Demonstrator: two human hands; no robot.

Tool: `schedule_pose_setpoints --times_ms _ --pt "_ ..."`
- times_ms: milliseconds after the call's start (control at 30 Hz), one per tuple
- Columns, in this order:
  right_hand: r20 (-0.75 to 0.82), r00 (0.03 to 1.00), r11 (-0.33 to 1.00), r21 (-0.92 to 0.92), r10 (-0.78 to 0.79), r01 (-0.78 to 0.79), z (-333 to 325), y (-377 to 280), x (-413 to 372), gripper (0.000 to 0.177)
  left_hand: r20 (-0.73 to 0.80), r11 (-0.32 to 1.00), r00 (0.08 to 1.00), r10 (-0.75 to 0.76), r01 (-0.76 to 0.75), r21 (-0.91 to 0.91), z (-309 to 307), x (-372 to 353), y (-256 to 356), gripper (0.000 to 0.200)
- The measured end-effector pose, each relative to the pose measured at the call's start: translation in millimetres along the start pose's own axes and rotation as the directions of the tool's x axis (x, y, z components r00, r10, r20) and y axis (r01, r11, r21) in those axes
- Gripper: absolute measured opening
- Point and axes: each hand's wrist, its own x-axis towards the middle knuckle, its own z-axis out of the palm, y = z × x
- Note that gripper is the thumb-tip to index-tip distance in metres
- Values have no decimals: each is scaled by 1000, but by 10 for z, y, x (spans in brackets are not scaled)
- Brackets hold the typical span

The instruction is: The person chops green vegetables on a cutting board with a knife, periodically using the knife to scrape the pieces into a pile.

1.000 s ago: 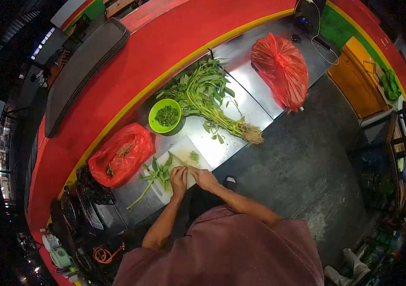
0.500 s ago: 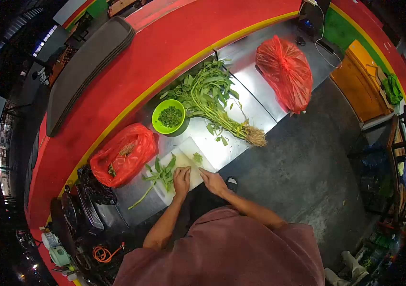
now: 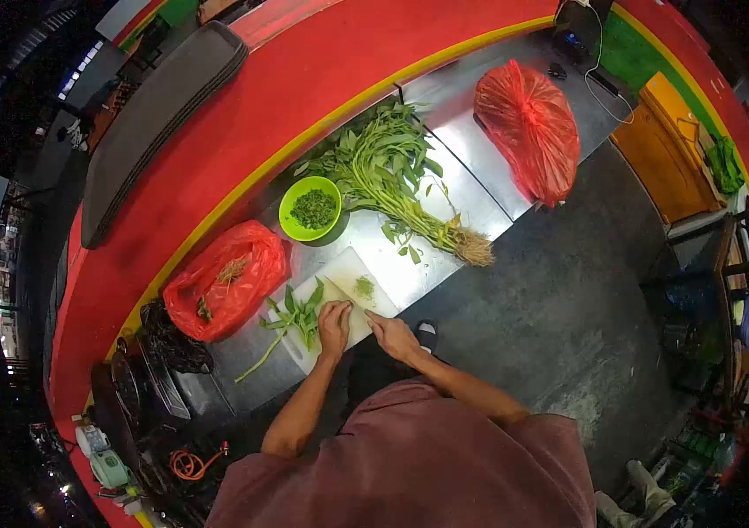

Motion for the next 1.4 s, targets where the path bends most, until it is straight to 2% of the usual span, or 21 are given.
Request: schedule_pose_setpoints --times_ms 200,300,367,433,467,700,800,900,1033,1067,1167,1300,1333,1367,1400 --pt "-13 994 985 -134 -107 104 154 93 226 41 -3 998 1000 -15 15 62 11 -30 -6 13" --pt "39 999 997 -74 -25 28 114 -37 277 41 -11 998 1000 -2 3 62 1 -27 -5 14" --pt "28 998 998 -35 -52 53 124 -22 267 41 -12 998 1000 8 -7 67 -13 -22 -3 13" --pt "47 999 1000 -27 2 -1 96 13 197 41 -11 999 1000 -5 6 51 -2 -24 -4 12" --pt "-8 997 996 -45 -73 72 100 40 142 40 -8 998 1000 -10 11 65 6 -30 -2 12" --pt "28 1000 995 -96 0 3 98 -28 187 41 12 998 1000 -25 24 58 20 -71 -61 12" --pt "14 996 995 -40 -92 93 166 20 312 41 -3 998 1000 -16 16 56 30 -48 -14 12" --pt "43 998 998 -41 -42 44 104 -16 225 41 -9 999 1000 -14 14 49 26 -60 -19 12" --pt "8 996 994 -66 -87 87 175 186 164 42 -27 998 998 -49 50 41 39 -64 3 13" --pt "-32 992 986 -121 -120 116 212 225 162 41 -26 998 999 -43 45 47 43 -78 -6 13" --pt "16 997 989 -125 -74 75 123 29 212 41 -10 996 999 -50 50 78 40 -76 35 13" --pt "-2 993 991 -53 -121 120 211 77 324 42 -53 1000 998 -20 21 19 77 -98 -35 13" --pt "32 998 998 -19 -52 52 188 56 296 41 -55 999 998 -10 11 30 60 -96 -16 12" --pt "35 998 998 -17 -53 53 196 51 272 41 -57 999 998 -1 4 42 42 -99 0 12" --pt "-20 994 994 -31 -106 105 200 51 226 41 -33 998 998 -47 48 35 38 -102 -4 12"
